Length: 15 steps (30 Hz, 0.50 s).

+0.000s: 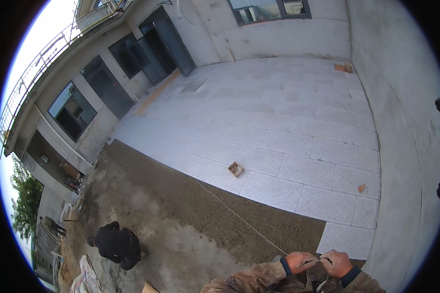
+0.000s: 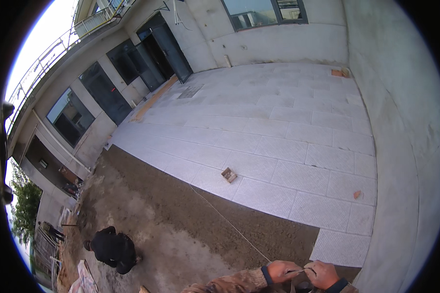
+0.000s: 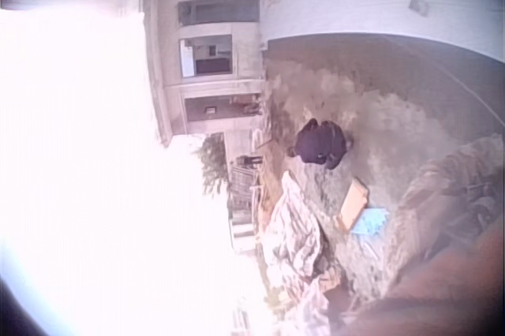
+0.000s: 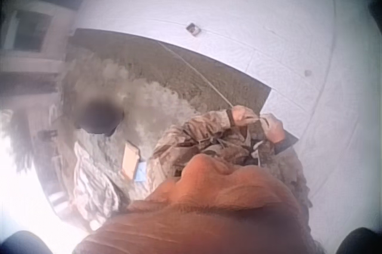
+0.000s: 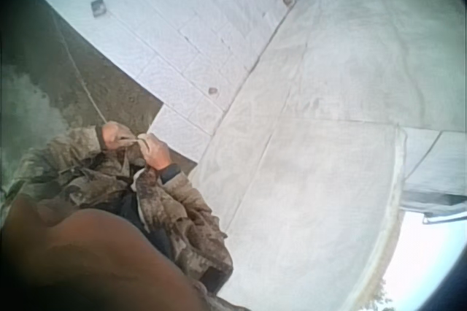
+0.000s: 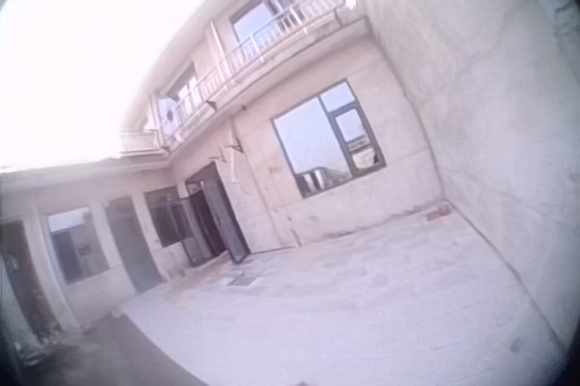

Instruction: The person places a large white tile onto a bed of mortar on the floor, then uses a rubber mallet to tap it into place. They check alignment with a string line and adjust the tile position accordingly. The person also handles a blue foam sheet near the end of the clip.

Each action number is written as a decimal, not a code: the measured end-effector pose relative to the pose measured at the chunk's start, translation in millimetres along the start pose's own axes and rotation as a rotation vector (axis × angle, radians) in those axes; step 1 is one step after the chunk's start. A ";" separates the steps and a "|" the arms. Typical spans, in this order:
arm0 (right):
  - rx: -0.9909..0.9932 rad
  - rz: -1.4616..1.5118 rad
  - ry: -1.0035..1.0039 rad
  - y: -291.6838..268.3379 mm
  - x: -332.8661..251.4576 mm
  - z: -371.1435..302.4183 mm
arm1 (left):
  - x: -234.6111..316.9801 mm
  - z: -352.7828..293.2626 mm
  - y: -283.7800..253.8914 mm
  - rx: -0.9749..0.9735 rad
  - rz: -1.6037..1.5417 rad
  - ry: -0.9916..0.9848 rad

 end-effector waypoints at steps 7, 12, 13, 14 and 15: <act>-0.023 -0.161 -0.031 -33.9 25.3 -52.2 | 38.1 -5.3 30.3 0.074 -0.150 -0.112; 0.228 -0.167 -0.027 -76.5 42.0 -94.1 | 38.2 -2.5 67.0 -0.044 -0.091 -0.269; 0.252 -0.182 -0.036 -81.4 42.6 -100.2 | 38.8 0.7 73.0 -0.041 -0.121 -0.260; 0.277 -0.179 -0.060 -86.0 41.1 -105.9 | 42.1 5.0 79.7 -0.045 -0.099 -0.220; 0.300 -0.185 -0.084 -89.8 38.7 -111.2 | 44.6 7.9 84.7 -0.043 -0.128 -0.209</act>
Point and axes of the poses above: each hand's wrist, its own z-axis towards the middle knuckle, its own y-axis out of the palm, x = y × z, the point moved 7 cm from there along z, towards the middle knuckle, and after that the axes turned 2 degrees about x, right-handed, at the moved point
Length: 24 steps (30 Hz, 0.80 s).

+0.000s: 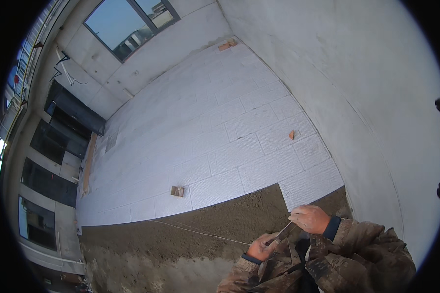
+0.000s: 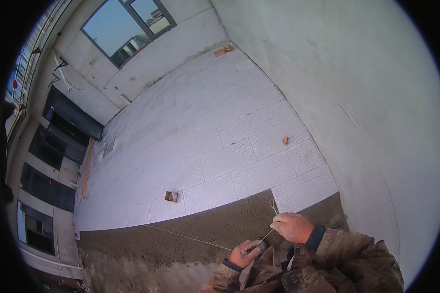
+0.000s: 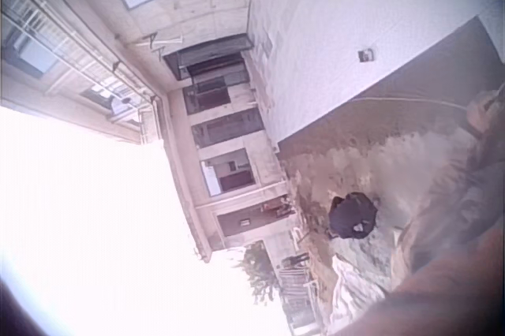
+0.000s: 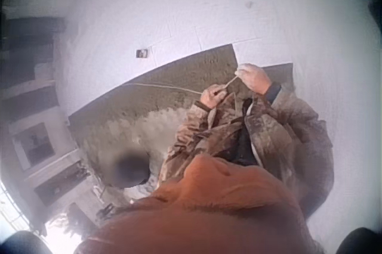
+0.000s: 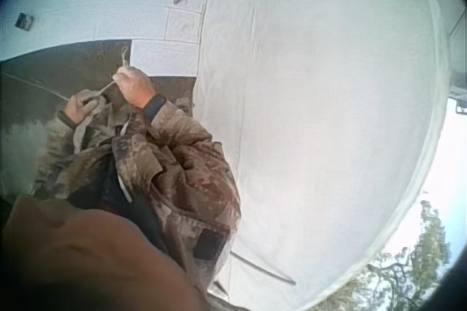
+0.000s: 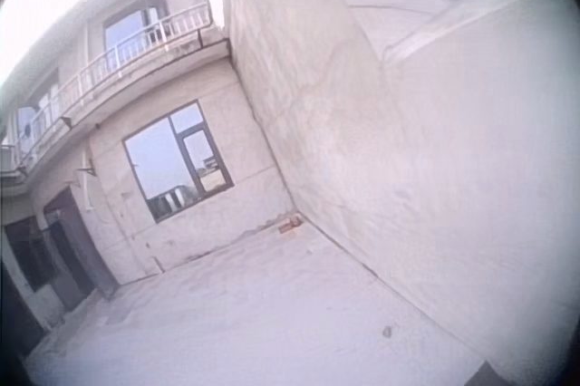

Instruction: The person places a large white tile onto a bed of mortar on the floor, then uses a rubber mallet to tap it into place. They check alignment with a string line and adjust the tile position accordingly. The person also handles a blue foam sheet near the end of the clip.

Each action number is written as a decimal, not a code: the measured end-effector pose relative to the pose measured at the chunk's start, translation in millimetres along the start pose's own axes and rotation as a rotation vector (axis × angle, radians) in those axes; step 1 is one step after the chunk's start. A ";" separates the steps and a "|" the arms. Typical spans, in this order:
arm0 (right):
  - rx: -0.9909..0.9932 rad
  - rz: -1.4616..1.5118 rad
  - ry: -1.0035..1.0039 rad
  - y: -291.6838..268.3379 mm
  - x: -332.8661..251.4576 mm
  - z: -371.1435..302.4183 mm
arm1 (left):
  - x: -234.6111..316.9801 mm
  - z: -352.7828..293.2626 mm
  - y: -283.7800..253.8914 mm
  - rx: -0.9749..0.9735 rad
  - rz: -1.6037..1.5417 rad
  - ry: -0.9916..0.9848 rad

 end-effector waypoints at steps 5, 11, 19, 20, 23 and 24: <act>0.110 0.014 -0.090 -10.0 -17.0 -9.6 | 2.7 39.3 18.4 -0.012 -0.474 -0.143; 0.083 0.000 -0.081 9.7 -35.6 -30.1 | 6.6 74.4 31.5 -0.130 -0.650 -0.196; 0.031 -0.002 0.023 46.7 -47.6 -51.3 | -3.5 68.9 38.2 -0.065 -0.586 -0.187; 0.005 0.027 0.057 49.4 -49.3 -53.8 | -3.3 66.8 38.9 -0.078 -0.590 -0.179; 0.067 0.130 0.096 41.5 -55.4 -62.5 | -4.8 64.5 36.2 -0.050 -0.677 -0.188; 0.097 0.165 0.115 37.6 -55.6 -66.6 | -6.0 63.7 36.1 -0.028 -0.720 -0.199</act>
Point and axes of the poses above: each hand's wrist, its own z-axis towards the middle knuckle, its own y-axis out of the palm, x = y × z, the point moved 7 cm from there along z, towards the middle knuckle, and after that the axes turned 2 degrees about x, right-handed, at the moved point
